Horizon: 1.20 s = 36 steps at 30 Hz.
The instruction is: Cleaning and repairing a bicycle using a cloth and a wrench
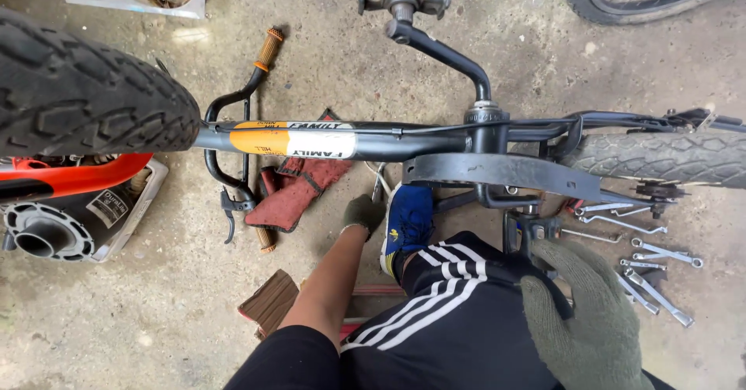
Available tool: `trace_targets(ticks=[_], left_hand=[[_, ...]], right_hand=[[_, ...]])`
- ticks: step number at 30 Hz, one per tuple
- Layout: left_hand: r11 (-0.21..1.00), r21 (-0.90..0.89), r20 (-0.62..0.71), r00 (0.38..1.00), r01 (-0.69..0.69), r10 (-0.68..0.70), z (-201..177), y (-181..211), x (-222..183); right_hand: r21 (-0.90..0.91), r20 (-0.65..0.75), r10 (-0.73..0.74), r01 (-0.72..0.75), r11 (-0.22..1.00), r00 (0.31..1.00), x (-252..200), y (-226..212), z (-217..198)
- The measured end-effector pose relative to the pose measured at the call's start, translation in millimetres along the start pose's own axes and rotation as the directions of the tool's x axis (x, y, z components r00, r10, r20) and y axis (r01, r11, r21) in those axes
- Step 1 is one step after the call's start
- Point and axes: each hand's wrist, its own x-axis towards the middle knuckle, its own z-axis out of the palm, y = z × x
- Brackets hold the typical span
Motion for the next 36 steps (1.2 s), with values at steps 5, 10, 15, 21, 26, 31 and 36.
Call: trace_targets(ticks=[5, 10, 15, 21, 26, 31, 36], left_hand=[[0.888, -0.46, 0.099, 0.994, 0.003, 0.048, -38, -18, -36], [0.948, -0.02, -0.214, 0.928, -0.317, 0.306, -39, -80, -37], [0.863, 0.429, -0.388, 0.809, -0.266, 0.442, -87, -95, -108], [0.84, 0.507, -0.47, 0.754, -0.194, 0.459, -144, -70, -161], [0.803, 0.491, -0.249, 0.828, -0.339, 0.503, -169, -55, -150], [0.855, 0.295, -0.003, 0.894, -0.427, 0.448, -175, -33, -149], [0.889, 0.363, 0.189, 0.956, -0.279, 0.223, -176, -9, -164]], right_hand=[[0.017, 0.065, 0.039, -0.04, 0.999, 0.997, 8, -10, -1], [0.011, 0.001, -0.087, 0.087, 0.996, 0.996, 14, -20, -3], [0.049, 0.019, -0.14, 0.139, 0.989, 0.99, 8, -23, -3], [0.05, 0.084, -0.136, 0.132, 0.99, 0.987, 0, -18, -2], [0.075, 0.136, -0.214, 0.206, 0.976, 0.967, -2, -19, -6], [0.027, 0.171, -0.218, 0.216, 0.976, 0.961, -10, -7, -6], [0.035, 0.164, -0.213, 0.21, 0.977, 0.963, -17, -3, -12]])
